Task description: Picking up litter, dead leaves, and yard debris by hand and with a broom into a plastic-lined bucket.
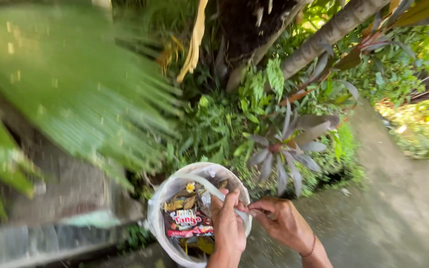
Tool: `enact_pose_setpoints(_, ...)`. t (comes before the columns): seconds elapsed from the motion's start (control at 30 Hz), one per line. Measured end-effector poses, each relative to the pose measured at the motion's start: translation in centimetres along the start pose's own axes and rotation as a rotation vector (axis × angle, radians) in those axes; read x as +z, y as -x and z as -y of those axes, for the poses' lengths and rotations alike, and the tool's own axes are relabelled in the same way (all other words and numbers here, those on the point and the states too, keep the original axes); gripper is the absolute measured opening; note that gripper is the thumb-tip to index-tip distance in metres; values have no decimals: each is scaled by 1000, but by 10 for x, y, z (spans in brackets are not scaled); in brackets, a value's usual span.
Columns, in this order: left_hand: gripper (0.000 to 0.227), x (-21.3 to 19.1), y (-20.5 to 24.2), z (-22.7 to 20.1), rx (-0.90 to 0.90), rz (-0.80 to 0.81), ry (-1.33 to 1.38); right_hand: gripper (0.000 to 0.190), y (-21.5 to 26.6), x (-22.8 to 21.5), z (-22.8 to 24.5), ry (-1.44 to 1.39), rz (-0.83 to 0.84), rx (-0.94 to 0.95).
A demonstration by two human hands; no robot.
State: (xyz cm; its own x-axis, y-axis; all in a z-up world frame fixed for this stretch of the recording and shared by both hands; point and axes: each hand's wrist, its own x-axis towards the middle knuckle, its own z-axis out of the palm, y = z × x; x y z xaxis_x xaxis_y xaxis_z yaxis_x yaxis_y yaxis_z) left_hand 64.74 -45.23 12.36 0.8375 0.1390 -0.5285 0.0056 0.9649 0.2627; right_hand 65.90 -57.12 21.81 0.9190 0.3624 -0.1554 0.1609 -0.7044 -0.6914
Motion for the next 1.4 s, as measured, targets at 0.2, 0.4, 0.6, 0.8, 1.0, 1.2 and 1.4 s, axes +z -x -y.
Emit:
enact_pose_setpoints(0.2, 24, 20, -59, -15, 76, 67, -36, 20, -83, -12, -7, -108, -200, -65)
enact_pose_setpoints(0.4, 17, 58, -107, -36, 122, 88, -141, 17, -168, 0, 1, -462, -244, -257)
enact_pose_setpoints(0.6, 18, 124, -131, -52, 167, 194, -208, 17, -254, -30, 30, -475, -220, -103)
enact_pose_setpoints(0.8, 24, 194, -158, -61, 214, 231, -204, 16, -364, -62, 48, -638, -406, -300)
enact_pose_setpoints(1.0, 27, 234, -169, -72, 335, 301, -272, 24, -464, -88, 76, -810, -527, -478)
enact_pose_setpoints(1.2, 30, 233, -186, -71, 348, 184, -276, 28, -529, -115, 98, -947, -541, -343)
enact_pose_setpoints(1.4, 30, 219, -203, -66, 364, 157, -241, 20, -524, -116, 99, -1286, -390, -505)
